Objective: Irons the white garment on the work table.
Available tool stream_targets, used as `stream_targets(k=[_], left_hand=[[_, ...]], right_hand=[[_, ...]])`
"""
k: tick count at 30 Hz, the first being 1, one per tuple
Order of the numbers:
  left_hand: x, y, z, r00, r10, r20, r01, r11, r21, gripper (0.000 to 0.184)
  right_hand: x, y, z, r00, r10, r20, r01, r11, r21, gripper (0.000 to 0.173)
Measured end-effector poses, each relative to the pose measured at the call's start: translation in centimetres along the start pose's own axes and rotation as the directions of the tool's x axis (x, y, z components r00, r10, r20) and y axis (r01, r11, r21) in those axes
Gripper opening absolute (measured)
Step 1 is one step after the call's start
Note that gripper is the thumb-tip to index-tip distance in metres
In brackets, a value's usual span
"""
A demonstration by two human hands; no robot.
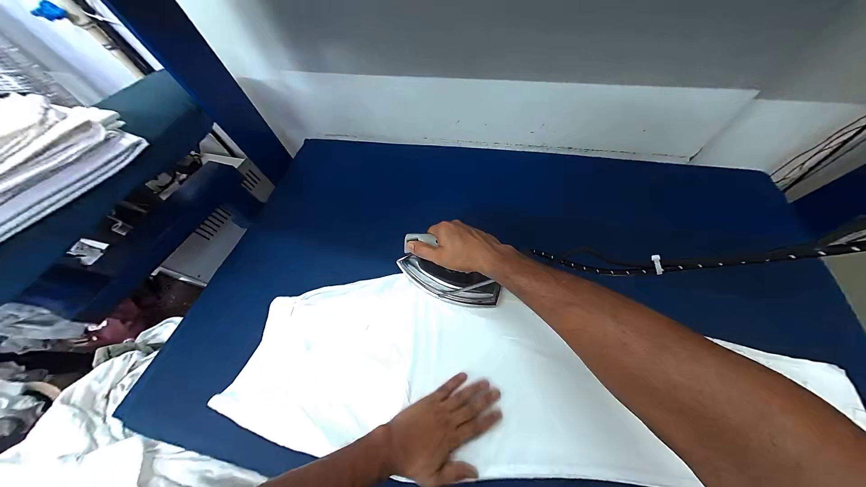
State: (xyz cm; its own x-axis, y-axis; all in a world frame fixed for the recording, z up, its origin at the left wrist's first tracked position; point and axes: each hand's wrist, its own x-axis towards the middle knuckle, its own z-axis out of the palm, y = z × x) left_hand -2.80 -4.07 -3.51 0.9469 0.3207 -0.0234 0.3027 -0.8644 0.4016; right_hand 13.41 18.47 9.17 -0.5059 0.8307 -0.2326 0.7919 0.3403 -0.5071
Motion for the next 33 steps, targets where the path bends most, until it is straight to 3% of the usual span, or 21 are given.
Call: stream_targets(k=[3, 8, 12, 17, 19, 21, 22, 24, 27, 29, 33], left_hand=[[-2.9, 2.2, 1.9, 0.992, 0.070, 0.106, -0.062, 0.996, -0.071, 0.096], [-3.8, 2.6, 1.3, 0.981, 0.149, 0.123, -0.135, 0.985, -0.110, 0.100], [-4.2, 2.8, 0.9, 0.969, 0.195, 0.150, -0.177, 0.976, -0.124, 0.103], [-4.8, 3.2, 1.9, 0.933, 0.355, 0.055, -0.333, 0.913, -0.237, 0.077], [-5.0, 3.3, 1.6, 0.927, 0.369, -0.064, -0.373, 0.894, -0.247, 0.063], [-4.6, 2.8, -0.3, 0.940, 0.210, -0.268, -0.257, 0.954, -0.154, 0.057], [-4.3, 1.7, -1.9, 0.924, 0.059, -0.378, -0.101, 0.991, -0.092, 0.051], [-4.1, -2.6, -5.2, 0.793, -0.263, -0.550, 0.282, 0.958, -0.051, 0.035], [-8.6, -10.8, -6.2, 0.653, -0.598, -0.465, 0.667, 0.745, -0.022, 0.037], [-13.9, -14.3, -5.5, 0.569, -0.714, -0.407, 0.799, 0.598, 0.068, 0.053], [-16.9, -15.4, -5.2, 0.558, -0.706, -0.437, 0.813, 0.569, 0.119, 0.064]], right_hand=[[-0.6, -0.2, 0.2, 0.999, 0.022, 0.033, -0.023, 0.999, 0.024, 0.064], [-1.9, -0.2, 0.3, 0.991, 0.099, 0.087, -0.107, 0.989, 0.101, 0.065], [-6.4, 0.7, 0.9, 0.984, 0.094, 0.151, -0.115, 0.984, 0.139, 0.065], [-16.3, 3.4, 2.6, 0.981, -0.013, 0.194, 0.022, 0.999, -0.046, 0.058], [-19.9, 4.3, 2.9, 0.969, -0.021, 0.245, 0.041, 0.996, -0.079, 0.061], [-21.4, 4.8, 2.7, 0.959, 0.002, 0.284, 0.030, 0.994, -0.109, 0.067], [-21.4, 4.7, 2.6, 0.959, 0.021, 0.283, 0.015, 0.992, -0.122, 0.068], [-20.2, 4.0, 2.8, 0.970, 0.053, 0.237, -0.024, 0.992, -0.123, 0.068], [-16.7, 1.3, 3.5, 0.978, 0.107, 0.178, -0.087, 0.990, -0.112, 0.063], [-13.5, -0.5, 3.6, 0.980, 0.131, 0.147, -0.113, 0.986, -0.124, 0.059], [-7.3, -2.0, 3.2, 0.988, 0.153, 0.027, -0.150, 0.984, -0.092, 0.062]])
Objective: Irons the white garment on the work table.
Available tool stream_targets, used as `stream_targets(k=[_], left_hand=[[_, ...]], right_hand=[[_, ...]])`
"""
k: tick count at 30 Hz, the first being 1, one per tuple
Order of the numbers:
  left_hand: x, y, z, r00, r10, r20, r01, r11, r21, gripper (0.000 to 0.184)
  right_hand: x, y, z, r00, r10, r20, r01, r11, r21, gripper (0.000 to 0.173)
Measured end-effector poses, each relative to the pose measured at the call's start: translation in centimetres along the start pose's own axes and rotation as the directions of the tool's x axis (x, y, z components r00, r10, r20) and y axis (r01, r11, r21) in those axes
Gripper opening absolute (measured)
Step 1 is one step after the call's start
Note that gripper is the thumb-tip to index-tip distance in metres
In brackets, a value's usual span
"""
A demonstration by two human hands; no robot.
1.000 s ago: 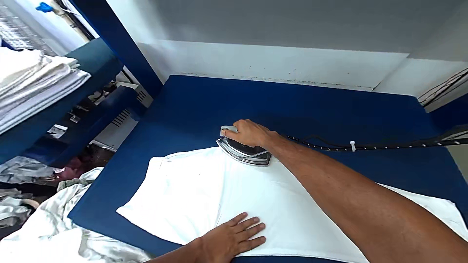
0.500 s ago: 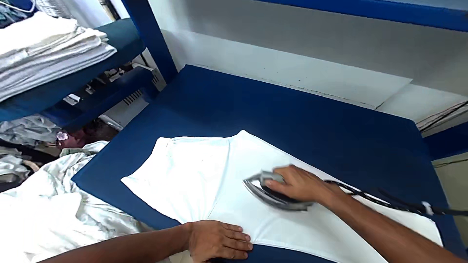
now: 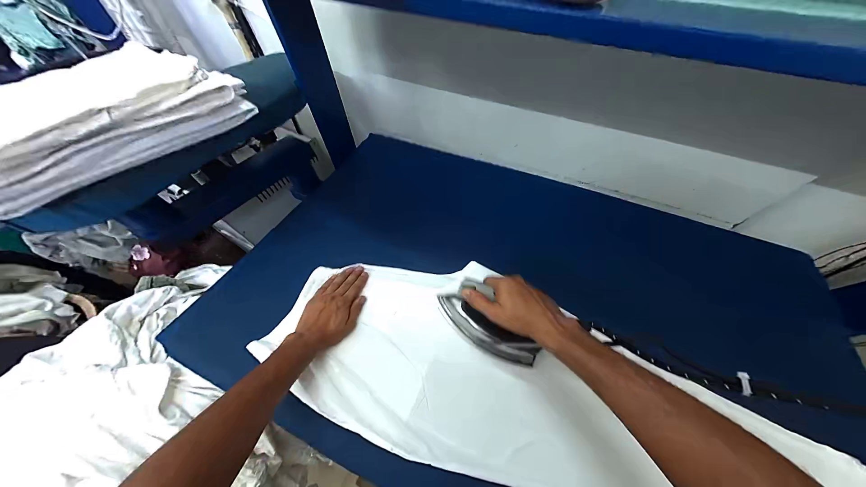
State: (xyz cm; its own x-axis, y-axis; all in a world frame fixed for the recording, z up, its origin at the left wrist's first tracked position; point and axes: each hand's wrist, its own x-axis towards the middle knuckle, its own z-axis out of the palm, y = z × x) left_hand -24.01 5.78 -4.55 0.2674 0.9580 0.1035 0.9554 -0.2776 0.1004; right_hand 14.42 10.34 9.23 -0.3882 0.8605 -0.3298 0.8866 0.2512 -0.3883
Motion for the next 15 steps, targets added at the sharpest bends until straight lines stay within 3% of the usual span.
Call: stream_targets(k=[4, 8, 11, 15], left_hand=[[-0.4, 0.1, 0.4, 1.000, 0.006, -0.030, -0.006, 1.000, 0.007, 0.065], [-0.6, -0.1, 0.7, 1.000, 0.001, -0.029, 0.000, 1.000, 0.010, 0.067], [0.0, -0.2, 0.6, 0.999, 0.022, -0.034, -0.022, 1.000, 0.001, 0.068], [-0.2, 0.0, 0.6, 0.999, 0.007, -0.032, -0.007, 1.000, -0.002, 0.069]], right_hand=[[5.2, -1.8, -0.9, 0.994, 0.037, -0.105, -0.029, 0.997, 0.069, 0.065], [5.5, -2.0, -1.1, 0.999, 0.001, -0.053, 0.009, 0.982, 0.189, 0.064], [0.8, -0.3, -0.5, 0.994, -0.071, 0.081, 0.051, 0.974, 0.220, 0.063], [-10.8, 3.4, 1.9, 0.950, -0.121, 0.288, 0.112, 0.993, 0.047, 0.065]])
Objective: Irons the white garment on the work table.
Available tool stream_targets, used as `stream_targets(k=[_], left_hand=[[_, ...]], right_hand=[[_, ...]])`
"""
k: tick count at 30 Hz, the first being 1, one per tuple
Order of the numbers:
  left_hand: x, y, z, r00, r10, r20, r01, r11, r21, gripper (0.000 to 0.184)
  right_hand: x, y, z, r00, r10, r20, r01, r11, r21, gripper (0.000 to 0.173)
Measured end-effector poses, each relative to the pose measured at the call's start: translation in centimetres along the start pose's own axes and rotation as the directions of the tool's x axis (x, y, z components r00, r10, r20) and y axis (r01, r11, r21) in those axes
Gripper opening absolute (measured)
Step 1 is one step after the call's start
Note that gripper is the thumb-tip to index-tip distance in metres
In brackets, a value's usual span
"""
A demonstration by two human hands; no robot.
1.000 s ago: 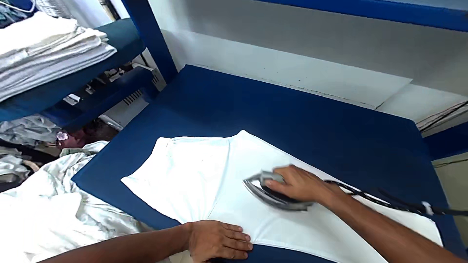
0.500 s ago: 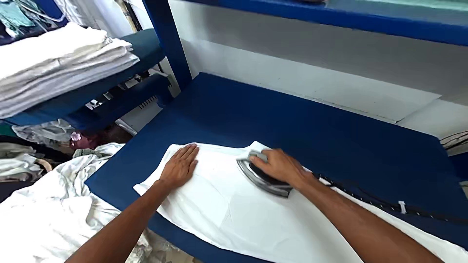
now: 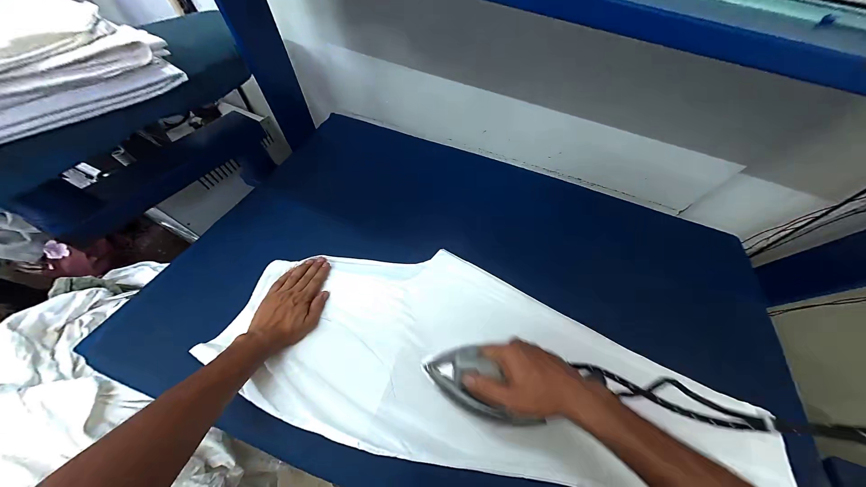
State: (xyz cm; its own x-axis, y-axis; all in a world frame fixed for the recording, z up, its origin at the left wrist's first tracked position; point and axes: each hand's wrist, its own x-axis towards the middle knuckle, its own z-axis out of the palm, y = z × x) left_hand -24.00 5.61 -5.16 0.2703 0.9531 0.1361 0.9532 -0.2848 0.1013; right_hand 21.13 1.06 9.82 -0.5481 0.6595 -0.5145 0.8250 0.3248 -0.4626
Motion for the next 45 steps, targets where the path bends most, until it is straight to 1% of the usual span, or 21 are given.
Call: stream_targets(k=[1, 3, 6, 8, 11, 12, 14, 16, 18, 20, 23, 28, 30, 32, 34, 35, 37, 39, 42, 43, 45], left_hand=[[0.1, 0.1, -0.2, 1.000, -0.001, -0.006, 0.001, 1.000, -0.019, 0.070], [0.0, 0.6, -0.7, 0.999, 0.005, -0.044, -0.010, 0.992, -0.127, 0.070], [1.3, 3.0, -1.9, 0.988, 0.074, -0.135, -0.108, 0.958, -0.266, 0.063], [3.0, 6.4, -2.5, 0.963, 0.206, -0.173, -0.248, 0.929, -0.274, 0.053], [7.4, 12.6, -1.5, 0.853, 0.466, -0.236, -0.517, 0.818, -0.253, 0.039], [9.0, 14.5, -0.6, 0.818, 0.521, -0.246, -0.572, 0.783, -0.246, 0.037], [11.7, 17.1, 1.4, 0.795, 0.579, -0.181, -0.607, 0.761, -0.230, 0.037], [13.5, 17.8, 2.7, 0.841, 0.539, 0.042, -0.520, 0.828, -0.209, 0.044], [14.3, 17.2, 3.5, 0.886, 0.446, 0.125, -0.421, 0.888, -0.186, 0.055], [14.8, 16.5, 3.6, 0.904, 0.410, 0.122, -0.388, 0.906, -0.169, 0.059], [15.7, 16.0, 3.8, 0.915, 0.393, 0.095, -0.373, 0.910, -0.181, 0.059], [17.6, 15.1, 2.9, 0.960, 0.269, 0.083, -0.235, 0.928, -0.291, 0.056], [18.0, 16.4, 2.5, 0.948, 0.317, -0.020, -0.306, 0.895, -0.325, 0.062], [18.0, 19.5, 2.0, 0.881, 0.437, -0.182, -0.474, 0.808, -0.350, 0.060], [16.9, 22.4, 2.9, 0.798, 0.560, -0.222, -0.601, 0.713, -0.361, 0.055], [16.5, 23.2, 4.2, 0.777, 0.600, -0.190, -0.625, 0.699, -0.348, 0.057], [15.5, 23.5, 6.9, 0.782, 0.614, -0.106, -0.612, 0.724, -0.318, 0.065], [15.4, 23.3, 7.9, 0.797, 0.594, -0.113, -0.596, 0.740, -0.312, 0.069], [15.2, 23.2, 7.6, 0.803, 0.584, -0.120, -0.586, 0.737, -0.337, 0.069], [15.2, 23.2, 7.4, 0.803, 0.584, -0.121, -0.586, 0.736, -0.339, 0.069], [15.1, 23.2, 7.2, 0.802, 0.584, -0.126, -0.589, 0.740, -0.324, 0.070]], right_hand=[[-2.5, 0.6, 1.2, 1.000, -0.005, 0.000, 0.005, 0.999, -0.034, 0.066], [-5.8, 2.4, 3.4, 0.994, -0.017, -0.112, 0.010, 0.997, -0.070, 0.067], [-7.0, 5.5, 3.3, 0.945, 0.165, -0.284, -0.162, 0.986, 0.032, 0.069], [-7.0, 8.4, 2.0, 0.862, 0.317, -0.395, -0.273, 0.948, 0.164, 0.067], [-7.3, 13.1, 0.0, 0.727, 0.499, -0.473, -0.323, 0.855, 0.406, 0.058], [-7.5, 14.4, -0.5, 0.727, 0.510, -0.459, -0.306, 0.840, 0.448, 0.057], [-8.4, 15.8, -0.9, 0.832, 0.398, -0.388, -0.250, 0.892, 0.377, 0.060], [-8.7, 15.6, -1.1, 0.937, 0.219, -0.272, -0.183, 0.971, 0.153, 0.068], [-8.0, 14.4, -1.0, 0.954, 0.161, -0.253, -0.152, 0.987, 0.055, 0.070], [-6.0, 12.3, -1.4, 0.908, 0.266, -0.323, -0.224, 0.961, 0.160, 0.066], [-1.1, 9.2, -3.2, 0.792, 0.435, -0.430, -0.333, 0.896, 0.293, 0.058], [5.7, 5.9, -5.8, 0.716, 0.497, -0.490, -0.336, 0.861, 0.382, 0.059], [5.2, 5.2, -5.7, 0.716, 0.514, -0.473, -0.324, 0.844, 0.427, 0.060], [2.3, 4.9, -5.4, 0.726, 0.527, -0.441, -0.304, 0.822, 0.481, 0.059], [-1.8, 5.8, -3.9, 0.716, 0.559, -0.419, -0.333, 0.800, 0.498, 0.058], [-4.0, 7.0, -2.8, 0.689, 0.598, -0.409, -0.374, 0.777, 0.506, 0.059], [-9.3, 10.4, -0.2, 0.591, 0.711, -0.382, -0.471, 0.688, 0.551, 0.061], [-15.3, 14.7, 2.1, 0.425, 0.830, -0.361, -0.537, 0.552, 0.638, 0.066], [-23.8, 20.8, 4.5, 0.166, 0.934, -0.316, -0.530, 0.355, 0.771, 0.071], [-25.8, 22.8, 4.9, 0.098, 0.942, -0.320, -0.528, 0.322, 0.786, 0.073], [-28.7, 25.8, 5.9, 0.025, 0.935, -0.354, -0.519, 0.315, 0.795, 0.075]])
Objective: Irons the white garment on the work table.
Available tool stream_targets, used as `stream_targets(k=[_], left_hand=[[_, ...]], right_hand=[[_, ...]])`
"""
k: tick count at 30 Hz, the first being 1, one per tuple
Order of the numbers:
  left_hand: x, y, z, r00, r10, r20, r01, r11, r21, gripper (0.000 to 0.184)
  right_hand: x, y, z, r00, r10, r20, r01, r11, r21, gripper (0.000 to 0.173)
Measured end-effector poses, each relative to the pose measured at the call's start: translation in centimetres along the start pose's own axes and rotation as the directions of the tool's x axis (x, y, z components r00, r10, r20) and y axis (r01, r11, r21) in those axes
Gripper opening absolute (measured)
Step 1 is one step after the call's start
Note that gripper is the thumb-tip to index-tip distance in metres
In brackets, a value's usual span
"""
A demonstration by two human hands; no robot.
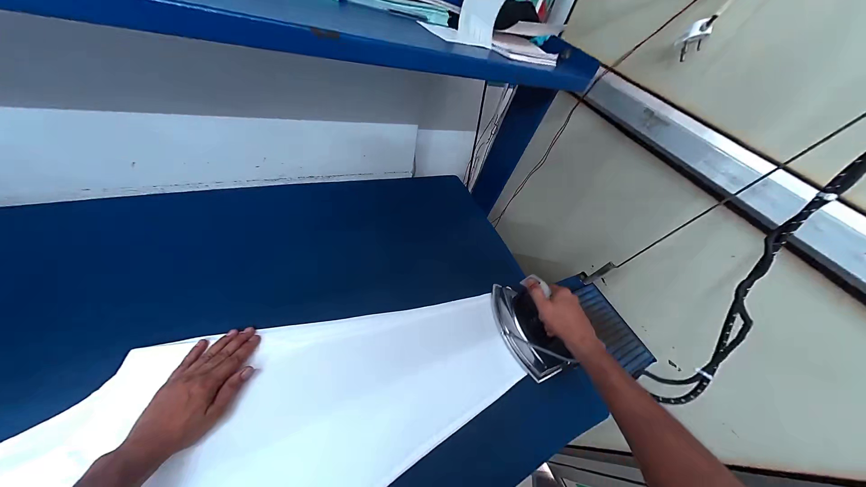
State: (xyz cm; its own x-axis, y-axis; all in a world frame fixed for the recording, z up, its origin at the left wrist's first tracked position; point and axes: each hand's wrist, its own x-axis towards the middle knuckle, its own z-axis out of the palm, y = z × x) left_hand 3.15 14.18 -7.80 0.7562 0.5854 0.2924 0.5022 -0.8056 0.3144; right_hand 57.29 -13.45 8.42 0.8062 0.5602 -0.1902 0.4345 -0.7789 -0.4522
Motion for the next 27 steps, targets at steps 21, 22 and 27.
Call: stream_targets(k=[21, 22, 27], left_hand=[[-5.7, 28.3, 3.6, 0.791, 0.590, 0.161, -0.450, 0.739, -0.500, 0.051], [-6.8, 27.8, 1.9, 0.850, 0.522, 0.078, -0.429, 0.768, -0.475, 0.041], [-16.2, 19.3, -7.0, 0.997, -0.024, 0.077, 0.027, 0.999, -0.040, 0.034]], right_hand=[[-11.6, -20.3, 11.8, -0.100, -0.658, 0.746, 0.884, 0.285, 0.370, 0.056], [-12.3, -20.6, 11.8, -0.150, -0.630, 0.762, 0.880, 0.265, 0.393, 0.056], [-11.7, -13.6, 7.2, -0.225, -0.620, 0.751, 0.916, 0.128, 0.381, 0.049]])
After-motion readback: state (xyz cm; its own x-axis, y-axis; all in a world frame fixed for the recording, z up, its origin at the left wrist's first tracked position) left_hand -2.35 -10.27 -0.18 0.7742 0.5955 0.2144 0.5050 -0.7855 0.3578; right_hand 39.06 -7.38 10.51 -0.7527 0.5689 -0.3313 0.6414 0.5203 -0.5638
